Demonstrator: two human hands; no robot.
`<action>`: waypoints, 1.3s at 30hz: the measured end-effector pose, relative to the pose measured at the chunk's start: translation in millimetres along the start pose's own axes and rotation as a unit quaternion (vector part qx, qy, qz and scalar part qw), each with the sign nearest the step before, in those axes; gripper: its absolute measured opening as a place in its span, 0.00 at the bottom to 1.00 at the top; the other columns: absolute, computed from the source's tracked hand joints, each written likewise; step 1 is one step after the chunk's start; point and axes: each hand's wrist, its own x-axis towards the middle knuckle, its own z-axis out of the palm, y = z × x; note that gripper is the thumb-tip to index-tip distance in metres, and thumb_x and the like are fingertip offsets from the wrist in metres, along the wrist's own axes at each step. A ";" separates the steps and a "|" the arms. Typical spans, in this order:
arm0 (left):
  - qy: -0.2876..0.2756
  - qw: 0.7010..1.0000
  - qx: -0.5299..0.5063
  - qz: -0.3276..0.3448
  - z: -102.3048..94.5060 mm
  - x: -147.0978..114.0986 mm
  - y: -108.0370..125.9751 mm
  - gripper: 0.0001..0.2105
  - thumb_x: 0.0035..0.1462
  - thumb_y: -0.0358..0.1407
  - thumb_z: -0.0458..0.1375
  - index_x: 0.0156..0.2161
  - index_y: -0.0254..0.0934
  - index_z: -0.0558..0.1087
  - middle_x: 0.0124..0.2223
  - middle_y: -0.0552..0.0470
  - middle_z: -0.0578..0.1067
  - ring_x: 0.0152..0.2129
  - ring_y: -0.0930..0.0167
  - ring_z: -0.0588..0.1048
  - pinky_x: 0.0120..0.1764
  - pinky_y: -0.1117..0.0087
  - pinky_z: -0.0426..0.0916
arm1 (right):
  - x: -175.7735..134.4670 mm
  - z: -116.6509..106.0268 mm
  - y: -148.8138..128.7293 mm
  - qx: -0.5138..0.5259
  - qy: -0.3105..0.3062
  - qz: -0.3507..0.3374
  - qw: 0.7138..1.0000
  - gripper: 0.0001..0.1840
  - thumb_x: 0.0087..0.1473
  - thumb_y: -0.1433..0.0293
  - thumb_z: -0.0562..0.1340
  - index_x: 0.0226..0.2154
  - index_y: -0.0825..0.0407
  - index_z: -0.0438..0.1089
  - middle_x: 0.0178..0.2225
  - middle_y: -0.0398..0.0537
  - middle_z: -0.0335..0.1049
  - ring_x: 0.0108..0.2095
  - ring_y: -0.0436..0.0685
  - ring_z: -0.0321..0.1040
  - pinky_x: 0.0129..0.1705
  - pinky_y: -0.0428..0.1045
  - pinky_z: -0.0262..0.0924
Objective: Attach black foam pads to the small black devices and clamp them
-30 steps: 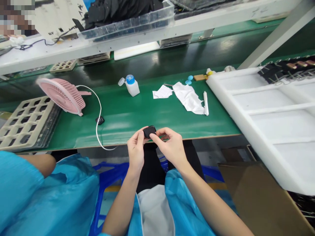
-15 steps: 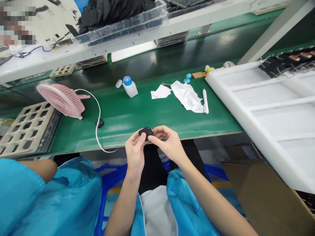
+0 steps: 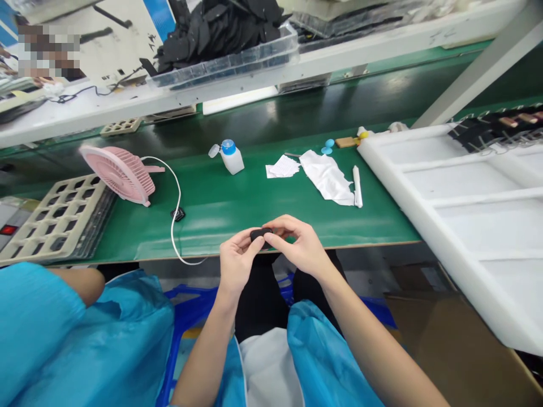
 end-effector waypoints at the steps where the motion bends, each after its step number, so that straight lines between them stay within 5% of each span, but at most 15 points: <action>1: -0.010 1.000 0.006 -0.007 -0.9 0.5 3.2 0.17 0.48 0.41 0.75 0.41 0.35 0.84 0.40 0.43 0.85 0.37 0.62 0.84 0.43 0.66 0.80 | 3.1 -3.0 -2.2 -0.011 -0.019 -0.001 1.000 0.12 0.56 0.60 0.70 0.39 0.50 0.81 0.38 0.49 0.78 0.32 0.55 0.72 0.34 0.50 0.67; 5: -0.037 0.998 0.020 -0.039 -3.6 4.9 16.9 0.19 0.46 0.44 0.76 0.41 0.33 0.84 0.37 0.43 0.85 0.33 0.62 0.84 0.39 0.64 0.81 | 9.8 -4.3 -2.1 -0.003 -0.035 0.044 0.998 0.14 0.54 0.57 0.71 0.37 0.51 0.81 0.33 0.48 0.79 0.32 0.57 0.74 0.35 0.51 0.67; 12: -0.043 0.996 0.026 -0.076 -8.4 17.6 27.4 0.24 0.43 0.42 0.78 0.45 0.34 0.83 0.34 0.44 0.84 0.30 0.63 0.83 0.39 0.65 0.79 | 5.8 19.1 10.1 0.093 0.051 0.089 0.990 0.21 0.50 0.53 0.72 0.37 0.53 0.79 0.33 0.50 0.78 0.28 0.55 0.71 0.27 0.48 0.65; 22: 0.089 0.995 -0.043 0.030 11.7 9.9 6.6 0.17 0.46 0.41 0.75 0.39 0.33 0.84 0.37 0.43 0.84 0.30 0.68 0.81 0.36 0.70 0.78 | -5.2 77.2 23.7 0.235 0.240 0.067 0.939 0.21 0.53 0.54 0.72 0.39 0.54 0.76 0.36 0.52 0.78 0.33 0.56 0.73 0.37 0.52 0.72; 31: 0.039 0.999 0.022 0.026 -13.3 20.2 13.0 0.17 0.45 0.41 0.76 0.39 0.33 0.85 0.39 0.42 0.85 0.33 0.65 0.83 0.41 0.67 0.79 | 1.6 44.1 20.9 0.114 0.119 0.044 0.985 0.15 0.55 0.58 0.73 0.38 0.52 0.78 0.39 0.51 0.80 0.40 0.60 0.77 0.46 0.54 0.71; 39: 0.007 0.999 0.031 0.007 -13.5 22.6 15.0 0.17 0.46 0.42 0.75 0.39 0.33 0.85 0.37 0.44 0.85 0.31 0.66 0.82 0.36 0.69 0.79 | 5.3 46.2 22.3 0.109 0.155 0.060 0.980 0.16 0.52 0.56 0.74 0.33 0.52 0.78 0.35 0.50 0.79 0.36 0.59 0.76 0.42 0.53 0.71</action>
